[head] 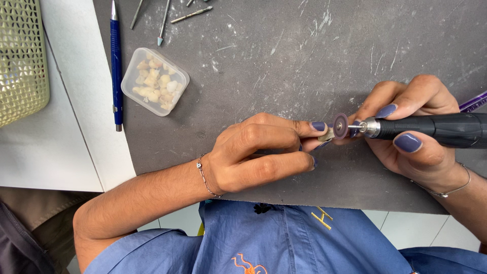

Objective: The person holds a small dental prosthetic tooth in one hand and grinds and shapes it with a rotary tool fitted with a cutting disc, repositioning it repeatedly. They then brush dust off the prosthetic with a small brush and resume grinding it with the rotary tool.

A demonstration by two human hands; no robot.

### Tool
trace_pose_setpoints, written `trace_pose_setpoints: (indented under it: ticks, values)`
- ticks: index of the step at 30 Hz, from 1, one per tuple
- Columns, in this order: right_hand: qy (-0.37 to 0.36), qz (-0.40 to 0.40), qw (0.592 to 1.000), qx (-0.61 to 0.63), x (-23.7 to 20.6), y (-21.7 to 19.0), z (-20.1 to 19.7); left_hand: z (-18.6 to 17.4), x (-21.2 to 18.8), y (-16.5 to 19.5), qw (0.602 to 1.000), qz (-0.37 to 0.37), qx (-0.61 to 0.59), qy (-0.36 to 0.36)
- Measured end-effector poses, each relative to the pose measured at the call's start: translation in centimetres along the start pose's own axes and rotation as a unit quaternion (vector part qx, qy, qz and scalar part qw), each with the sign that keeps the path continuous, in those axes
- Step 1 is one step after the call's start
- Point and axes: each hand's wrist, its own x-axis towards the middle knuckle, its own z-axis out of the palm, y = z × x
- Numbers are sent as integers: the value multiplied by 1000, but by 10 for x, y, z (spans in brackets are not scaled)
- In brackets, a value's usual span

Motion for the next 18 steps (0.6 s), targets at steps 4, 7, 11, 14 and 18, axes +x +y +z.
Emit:
trace_pose_setpoints:
  ticks: [4,7,11,14,18]
  values:
    - [1,-6,1000,-18,1,1,0,0,1,1,1000,6,7,5]
    - [0,-1,1000,-15,1,1,0,1,0,1,1000,5,13,7]
    - [-3,-1,1000,-17,2,1,-2,2,-1,0,1000,2,13,8]
    - [-11,-9,1000,-25,3,3,-3,1,-1,0,1000,1,7,6]
    - [-9,-13,1000,-19,2,4,-4,1,-1,0,1000,-1,10,5]
